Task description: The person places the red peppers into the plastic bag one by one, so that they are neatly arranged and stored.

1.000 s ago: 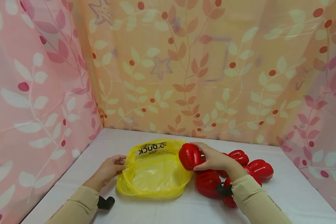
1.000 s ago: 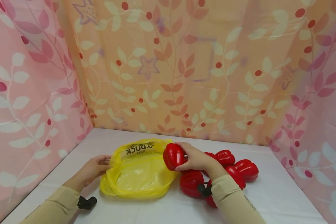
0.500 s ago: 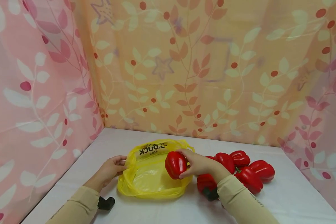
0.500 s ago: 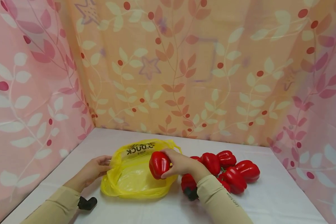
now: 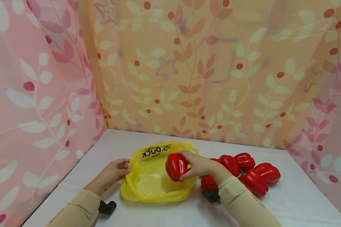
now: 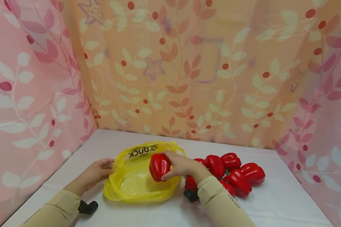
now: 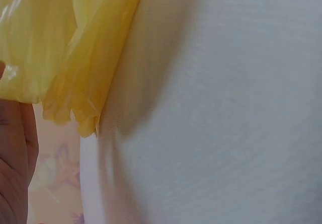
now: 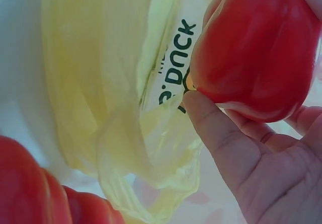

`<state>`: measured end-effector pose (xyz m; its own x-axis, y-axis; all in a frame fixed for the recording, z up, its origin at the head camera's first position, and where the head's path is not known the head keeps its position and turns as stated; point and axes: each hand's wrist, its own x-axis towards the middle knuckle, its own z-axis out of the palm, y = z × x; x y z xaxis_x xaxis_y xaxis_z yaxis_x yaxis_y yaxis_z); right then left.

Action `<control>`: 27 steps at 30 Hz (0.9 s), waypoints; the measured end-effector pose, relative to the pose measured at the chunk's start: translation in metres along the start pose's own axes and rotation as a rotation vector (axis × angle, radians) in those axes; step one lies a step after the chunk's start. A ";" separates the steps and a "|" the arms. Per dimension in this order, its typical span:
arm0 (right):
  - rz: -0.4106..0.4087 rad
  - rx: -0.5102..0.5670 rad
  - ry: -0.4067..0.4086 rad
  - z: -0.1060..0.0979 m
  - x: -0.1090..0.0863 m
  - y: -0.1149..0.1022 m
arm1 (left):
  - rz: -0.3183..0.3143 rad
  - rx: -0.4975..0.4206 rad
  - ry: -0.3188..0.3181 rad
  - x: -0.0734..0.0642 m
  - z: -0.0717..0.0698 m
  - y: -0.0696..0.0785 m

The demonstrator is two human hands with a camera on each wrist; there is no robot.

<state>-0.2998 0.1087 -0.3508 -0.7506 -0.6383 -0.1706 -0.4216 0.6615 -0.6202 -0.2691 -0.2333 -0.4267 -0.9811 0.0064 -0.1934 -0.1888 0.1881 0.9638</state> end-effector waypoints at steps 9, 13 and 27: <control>-0.005 0.033 -0.010 -0.001 0.001 -0.006 | -0.012 -0.010 -0.018 -0.007 -0.004 -0.001; -0.005 0.047 -0.014 -0.002 0.002 -0.010 | 0.001 0.004 -0.060 -0.009 -0.009 -0.004; -0.075 -0.045 0.002 0.000 0.020 -0.018 | 0.002 0.011 -0.076 -0.009 -0.014 -0.006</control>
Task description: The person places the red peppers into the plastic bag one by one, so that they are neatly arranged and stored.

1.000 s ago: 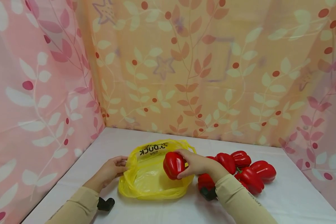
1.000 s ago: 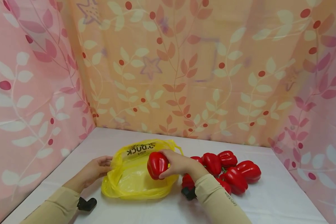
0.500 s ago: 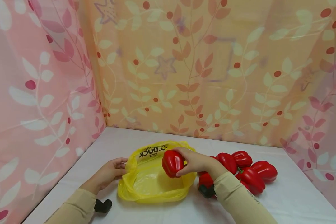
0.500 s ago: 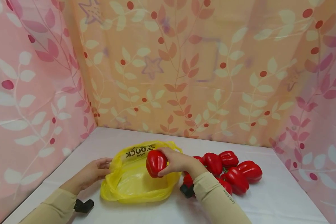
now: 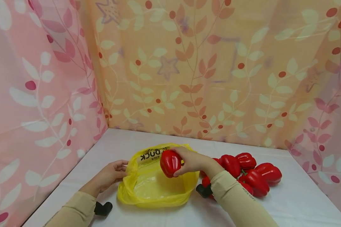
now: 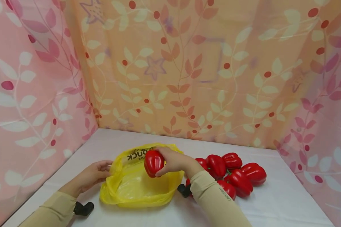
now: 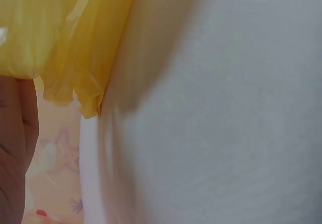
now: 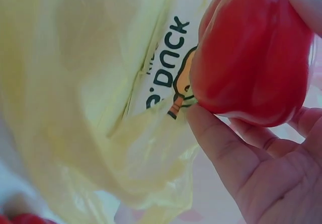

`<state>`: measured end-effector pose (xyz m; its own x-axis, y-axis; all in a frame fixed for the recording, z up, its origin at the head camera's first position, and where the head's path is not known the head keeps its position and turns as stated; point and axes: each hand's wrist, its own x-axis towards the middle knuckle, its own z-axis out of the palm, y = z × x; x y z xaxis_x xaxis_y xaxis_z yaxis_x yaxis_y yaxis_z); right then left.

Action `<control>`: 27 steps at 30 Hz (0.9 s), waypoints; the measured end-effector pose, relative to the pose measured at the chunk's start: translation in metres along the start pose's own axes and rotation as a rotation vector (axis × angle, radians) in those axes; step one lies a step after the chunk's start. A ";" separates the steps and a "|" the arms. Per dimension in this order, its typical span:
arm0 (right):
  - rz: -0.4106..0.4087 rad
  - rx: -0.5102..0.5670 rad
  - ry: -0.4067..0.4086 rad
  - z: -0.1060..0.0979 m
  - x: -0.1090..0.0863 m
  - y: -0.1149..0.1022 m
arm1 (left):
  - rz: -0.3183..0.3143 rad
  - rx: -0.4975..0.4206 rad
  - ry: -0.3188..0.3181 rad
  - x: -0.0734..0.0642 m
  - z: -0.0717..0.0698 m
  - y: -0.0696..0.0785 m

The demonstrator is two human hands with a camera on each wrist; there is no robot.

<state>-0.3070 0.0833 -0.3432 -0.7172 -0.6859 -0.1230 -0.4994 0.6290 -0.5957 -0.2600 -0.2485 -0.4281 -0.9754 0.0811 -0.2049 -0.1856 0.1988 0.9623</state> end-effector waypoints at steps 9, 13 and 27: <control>-0.042 -0.089 0.009 0.006 0.024 -0.011 | -0.015 -0.001 0.037 0.000 0.002 0.001; -0.035 -0.095 0.001 0.007 0.032 -0.014 | -0.010 0.004 0.043 0.000 0.002 0.002; -0.108 -0.153 0.011 0.018 0.058 -0.018 | -0.006 -0.009 0.023 -0.001 0.004 0.006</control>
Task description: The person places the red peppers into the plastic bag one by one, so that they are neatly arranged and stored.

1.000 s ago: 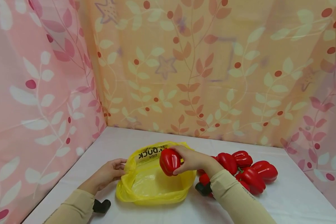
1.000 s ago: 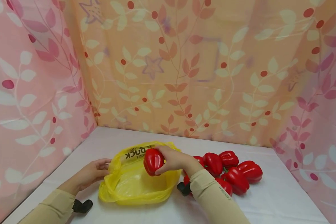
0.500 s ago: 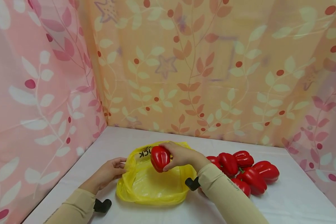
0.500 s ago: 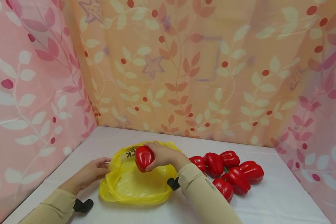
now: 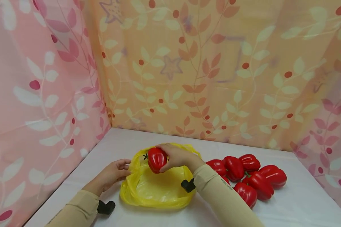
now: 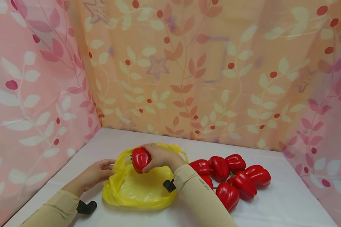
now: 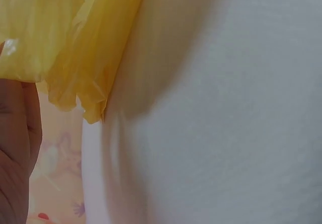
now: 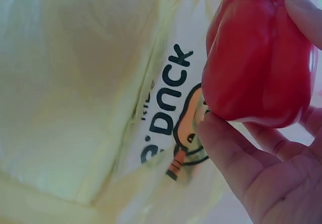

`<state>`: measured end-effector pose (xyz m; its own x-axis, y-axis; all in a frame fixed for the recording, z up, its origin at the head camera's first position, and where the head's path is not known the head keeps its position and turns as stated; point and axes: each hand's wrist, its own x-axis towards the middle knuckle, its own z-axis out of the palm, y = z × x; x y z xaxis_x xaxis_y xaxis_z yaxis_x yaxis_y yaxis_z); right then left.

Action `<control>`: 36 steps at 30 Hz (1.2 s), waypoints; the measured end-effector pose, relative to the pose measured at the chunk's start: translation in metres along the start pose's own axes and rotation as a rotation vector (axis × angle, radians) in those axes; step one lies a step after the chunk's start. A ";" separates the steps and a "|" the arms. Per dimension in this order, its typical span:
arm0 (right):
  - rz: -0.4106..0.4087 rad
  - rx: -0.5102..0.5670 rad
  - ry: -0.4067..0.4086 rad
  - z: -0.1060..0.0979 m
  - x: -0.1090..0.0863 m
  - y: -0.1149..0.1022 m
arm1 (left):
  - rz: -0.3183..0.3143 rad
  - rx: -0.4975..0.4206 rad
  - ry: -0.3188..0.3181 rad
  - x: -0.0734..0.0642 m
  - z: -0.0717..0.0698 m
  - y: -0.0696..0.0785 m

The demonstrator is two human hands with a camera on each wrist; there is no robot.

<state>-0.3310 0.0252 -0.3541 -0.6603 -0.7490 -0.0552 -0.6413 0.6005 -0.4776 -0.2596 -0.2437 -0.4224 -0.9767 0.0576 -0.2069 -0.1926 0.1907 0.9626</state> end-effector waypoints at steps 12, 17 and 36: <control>0.015 0.095 0.026 0.016 0.018 0.002 | -0.007 0.027 0.009 -0.002 -0.004 0.003; 0.029 0.128 0.030 0.025 0.025 0.004 | -0.008 0.026 0.018 -0.003 -0.004 0.002; 0.143 0.275 0.123 0.057 0.031 0.018 | 0.013 0.019 -0.013 0.000 -0.001 -0.002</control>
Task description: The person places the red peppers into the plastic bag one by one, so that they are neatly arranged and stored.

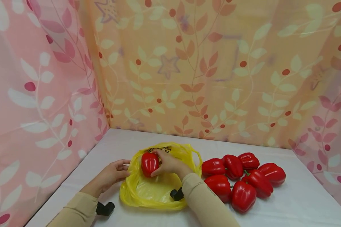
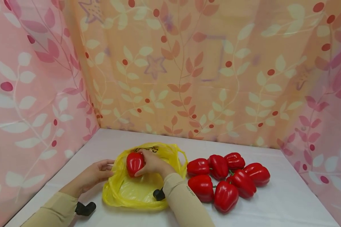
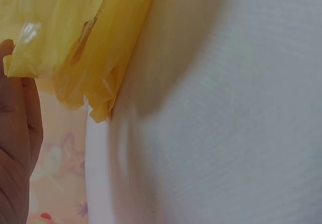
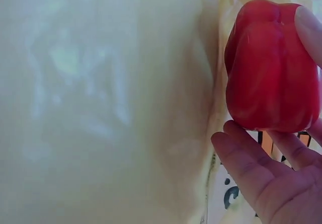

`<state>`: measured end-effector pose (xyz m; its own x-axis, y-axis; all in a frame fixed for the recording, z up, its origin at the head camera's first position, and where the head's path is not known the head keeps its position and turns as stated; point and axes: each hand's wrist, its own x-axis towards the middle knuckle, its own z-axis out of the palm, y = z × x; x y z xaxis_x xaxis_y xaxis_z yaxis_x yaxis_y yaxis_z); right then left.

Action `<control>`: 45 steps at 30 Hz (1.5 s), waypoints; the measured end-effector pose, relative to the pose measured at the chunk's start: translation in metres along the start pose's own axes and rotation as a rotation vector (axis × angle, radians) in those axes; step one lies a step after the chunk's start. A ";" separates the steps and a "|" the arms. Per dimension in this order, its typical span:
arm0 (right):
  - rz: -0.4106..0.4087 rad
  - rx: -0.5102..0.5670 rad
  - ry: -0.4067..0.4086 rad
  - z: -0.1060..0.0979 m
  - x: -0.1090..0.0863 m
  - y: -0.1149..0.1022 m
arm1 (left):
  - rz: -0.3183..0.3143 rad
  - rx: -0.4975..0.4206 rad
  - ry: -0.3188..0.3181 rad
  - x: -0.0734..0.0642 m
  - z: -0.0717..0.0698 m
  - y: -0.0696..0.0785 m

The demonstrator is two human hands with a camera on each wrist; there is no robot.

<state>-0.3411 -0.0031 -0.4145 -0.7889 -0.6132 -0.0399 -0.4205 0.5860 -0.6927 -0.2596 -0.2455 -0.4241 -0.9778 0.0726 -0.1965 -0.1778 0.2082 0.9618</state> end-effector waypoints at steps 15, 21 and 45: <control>-0.003 -0.004 0.023 0.017 0.005 0.002 | 0.008 0.005 -0.002 -0.001 0.000 -0.001; 0.014 -0.019 -0.018 0.016 0.004 0.006 | 0.008 -0.005 -0.006 0.000 -0.001 -0.001; 0.087 0.044 -0.040 0.018 0.004 0.004 | 0.009 -0.007 0.004 -0.005 0.000 0.006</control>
<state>-0.3382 -0.0125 -0.4306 -0.8025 -0.5825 -0.1295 -0.3306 0.6147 -0.7161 -0.2554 -0.2447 -0.4176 -0.9798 0.0704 -0.1871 -0.1698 0.2012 0.9647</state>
